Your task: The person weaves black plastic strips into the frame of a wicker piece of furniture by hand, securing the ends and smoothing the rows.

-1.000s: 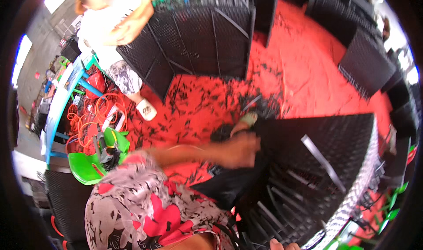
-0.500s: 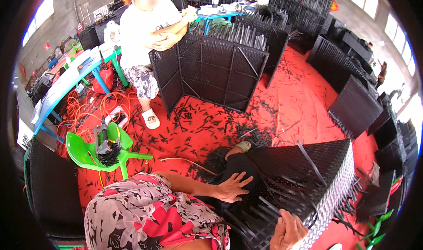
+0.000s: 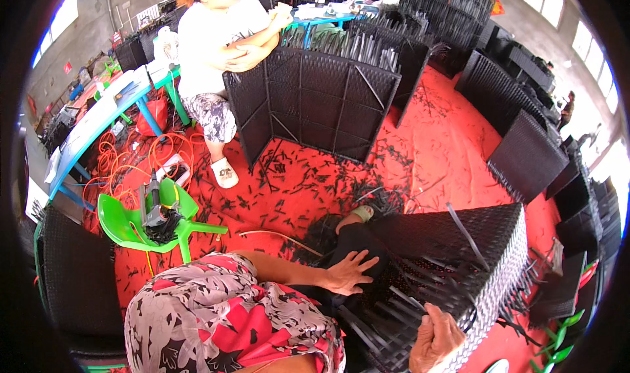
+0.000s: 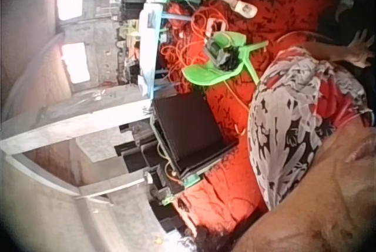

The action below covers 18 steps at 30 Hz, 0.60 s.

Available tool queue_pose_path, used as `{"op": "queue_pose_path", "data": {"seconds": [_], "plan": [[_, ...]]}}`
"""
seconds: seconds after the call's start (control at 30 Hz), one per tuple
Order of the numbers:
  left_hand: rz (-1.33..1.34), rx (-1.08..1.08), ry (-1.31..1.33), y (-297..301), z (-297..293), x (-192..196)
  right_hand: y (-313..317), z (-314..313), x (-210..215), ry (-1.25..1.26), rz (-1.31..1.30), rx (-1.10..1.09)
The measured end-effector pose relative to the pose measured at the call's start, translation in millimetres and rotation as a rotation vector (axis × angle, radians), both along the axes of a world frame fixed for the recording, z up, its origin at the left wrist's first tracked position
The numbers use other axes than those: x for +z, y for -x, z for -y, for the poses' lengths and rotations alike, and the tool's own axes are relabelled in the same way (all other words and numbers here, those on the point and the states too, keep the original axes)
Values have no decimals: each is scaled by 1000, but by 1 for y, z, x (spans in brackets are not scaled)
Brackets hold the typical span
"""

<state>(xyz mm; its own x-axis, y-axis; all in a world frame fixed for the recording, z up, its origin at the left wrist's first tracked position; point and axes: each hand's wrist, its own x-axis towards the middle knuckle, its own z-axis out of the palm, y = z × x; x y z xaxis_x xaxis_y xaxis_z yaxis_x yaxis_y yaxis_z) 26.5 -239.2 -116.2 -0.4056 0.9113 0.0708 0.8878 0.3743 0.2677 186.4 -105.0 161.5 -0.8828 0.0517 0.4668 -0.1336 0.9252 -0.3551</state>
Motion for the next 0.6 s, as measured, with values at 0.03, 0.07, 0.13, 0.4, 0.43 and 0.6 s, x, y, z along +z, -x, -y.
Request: {"op": "queue_pose_path", "data": {"seconds": [0.03,0.07,0.13,0.4,0.43,0.6], "plan": [[65,15,-26,3,-2,0,0,-1,-1,2,9,-6],[129,29,-51,8,-5,1,0,-2,-1,4,17,-14],[200,127,-242,27,-6,8,0,-5,-2,2,19,-15],[58,639,-498,261,27,122,7,-3,-14,71,-43,13],[112,697,-473,277,29,137,6,-3,-15,68,-64,16],[229,691,-823,274,-4,156,-5,0,-3,45,162,-80]]}}
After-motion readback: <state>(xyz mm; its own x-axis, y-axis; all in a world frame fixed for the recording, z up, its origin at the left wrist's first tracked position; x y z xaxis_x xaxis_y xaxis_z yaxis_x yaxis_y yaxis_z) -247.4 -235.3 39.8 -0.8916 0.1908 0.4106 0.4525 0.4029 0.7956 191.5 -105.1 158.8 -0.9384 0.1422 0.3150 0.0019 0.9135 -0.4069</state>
